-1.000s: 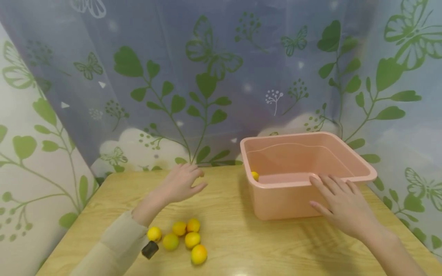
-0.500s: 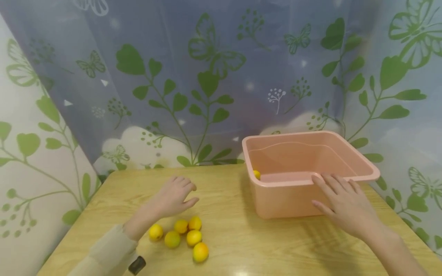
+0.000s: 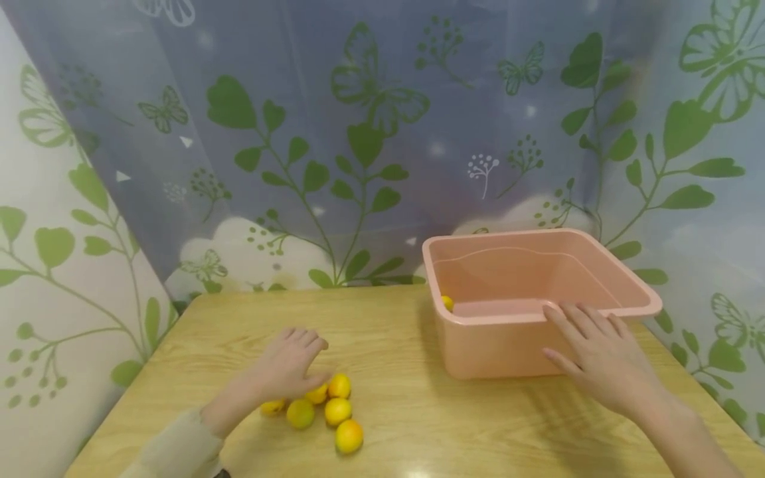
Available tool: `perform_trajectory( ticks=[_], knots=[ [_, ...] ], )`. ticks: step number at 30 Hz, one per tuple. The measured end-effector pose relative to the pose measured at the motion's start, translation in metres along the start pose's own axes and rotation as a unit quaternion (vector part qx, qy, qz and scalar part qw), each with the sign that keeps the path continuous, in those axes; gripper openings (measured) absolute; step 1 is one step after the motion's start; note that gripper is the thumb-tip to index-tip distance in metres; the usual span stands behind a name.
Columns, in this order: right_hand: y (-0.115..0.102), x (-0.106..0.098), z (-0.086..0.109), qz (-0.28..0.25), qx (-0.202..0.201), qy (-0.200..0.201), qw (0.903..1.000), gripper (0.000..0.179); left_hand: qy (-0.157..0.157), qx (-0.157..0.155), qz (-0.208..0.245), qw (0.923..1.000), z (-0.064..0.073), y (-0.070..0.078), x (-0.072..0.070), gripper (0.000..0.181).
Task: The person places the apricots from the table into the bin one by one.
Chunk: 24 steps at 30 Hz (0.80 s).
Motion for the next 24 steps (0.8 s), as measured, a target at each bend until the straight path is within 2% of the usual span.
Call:
perform_trajectory(
  ticks=[4, 7, 13, 24],
  knots=[
    [0.000, 0.001, 0.000, 0.002, 0.000, 0.006, 1.0000, 0.073, -0.008, 0.016, -0.028, 0.9995, 0.007, 0.002, 0.005, 0.051],
    [0.000, 0.001, 0.000, 0.002, -0.001, 0.007, 1.0000, 0.074, -0.017, 0.023, -0.028, 0.9992, 0.012, 0.003, 0.011, 0.052],
    [0.000, 0.002, 0.000, 0.003, -0.002, 0.008, 1.0000, 0.074, -0.051, 0.013, -0.004, 0.9986, 0.018, 0.006, 0.023, 0.054],
    [0.001, 0.003, 0.000, 0.001, -0.006, 0.020, 0.9998, 0.072, -0.073, -0.002, -0.003, 0.9973, 0.020, 0.010, 0.031, 0.050]
  ],
)
Point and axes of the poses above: each hand's wrist, its own z-axis away from the middle knuckle, its own x-axis out of the palm, y = z × x, the point moved 1 cm from there along -z, towards the middle knuckle, and after that the axes turned 11 degrees about -z, right-handed, at the moved point
